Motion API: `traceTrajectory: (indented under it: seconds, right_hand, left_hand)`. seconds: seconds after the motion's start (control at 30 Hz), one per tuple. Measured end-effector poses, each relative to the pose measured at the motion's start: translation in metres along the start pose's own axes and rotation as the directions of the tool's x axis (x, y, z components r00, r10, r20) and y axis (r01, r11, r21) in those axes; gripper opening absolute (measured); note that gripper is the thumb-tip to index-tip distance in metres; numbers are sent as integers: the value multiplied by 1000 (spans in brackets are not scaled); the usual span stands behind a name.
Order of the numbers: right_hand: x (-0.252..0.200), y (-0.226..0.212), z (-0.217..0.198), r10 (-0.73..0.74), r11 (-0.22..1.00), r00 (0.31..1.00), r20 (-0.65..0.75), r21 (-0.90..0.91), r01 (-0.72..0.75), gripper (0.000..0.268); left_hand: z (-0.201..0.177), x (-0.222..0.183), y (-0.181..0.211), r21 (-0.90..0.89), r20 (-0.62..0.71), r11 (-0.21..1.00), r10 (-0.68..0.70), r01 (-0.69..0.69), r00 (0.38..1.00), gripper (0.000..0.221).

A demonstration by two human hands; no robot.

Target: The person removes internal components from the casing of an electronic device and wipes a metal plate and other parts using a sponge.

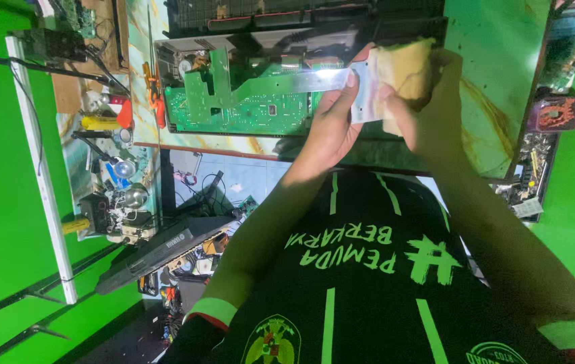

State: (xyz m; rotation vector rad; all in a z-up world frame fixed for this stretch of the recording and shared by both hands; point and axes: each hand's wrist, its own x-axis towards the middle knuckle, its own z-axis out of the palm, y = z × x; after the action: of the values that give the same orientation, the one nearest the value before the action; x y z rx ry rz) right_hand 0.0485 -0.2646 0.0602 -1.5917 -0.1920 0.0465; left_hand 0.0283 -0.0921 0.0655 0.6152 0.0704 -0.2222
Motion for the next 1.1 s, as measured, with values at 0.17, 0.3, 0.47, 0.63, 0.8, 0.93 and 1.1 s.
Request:
traceTrajectory:
  seconds: [0.17, 0.3, 0.47, 0.63, 0.8, 0.93, 1.1]
  right_hand:
    - [-4, 8, -5, 46, 999, 998, 40, 2, -46, 72]
    - [0, 17, -17, 128, 966, 992, -5, -225, -126, 64]
    - [17, 17, -43, 288, 941, 957, -38, -171, -291, 51]
    - [8, 30, -70, 215, 921, 977, 3, -335, -201, 45]
    - [-1, 62, -57, -159, 796, 982, 98, -575, 186, 60]
    - [16, 79, -14, -655, 601, 681, 327, -320, 732, 86]
    - [14, 59, 25, 50, 896, 902, 428, -418, 149, 79]
  left_hand:
    - [-26, 0, -15, 102, -25, 995, 5, -2, 1000, 47]
    - [-55, -2, -32, 120, -11, 993, 14, -12, 1000, 30]
    - [-94, -14, -14, -288, -47, 955, -93, 75, 995, 45]
    - [-131, -12, 13, -87, -361, 957, 228, -276, 904, 37]
    - [-137, -15, 4, 35, -481, 958, 266, -285, 835, 39]
    - [-116, -16, -11, 70, -436, 971, 237, -230, 868, 40]
    - [-80, -21, -17, 182, -256, 961, 248, -206, 934, 45]
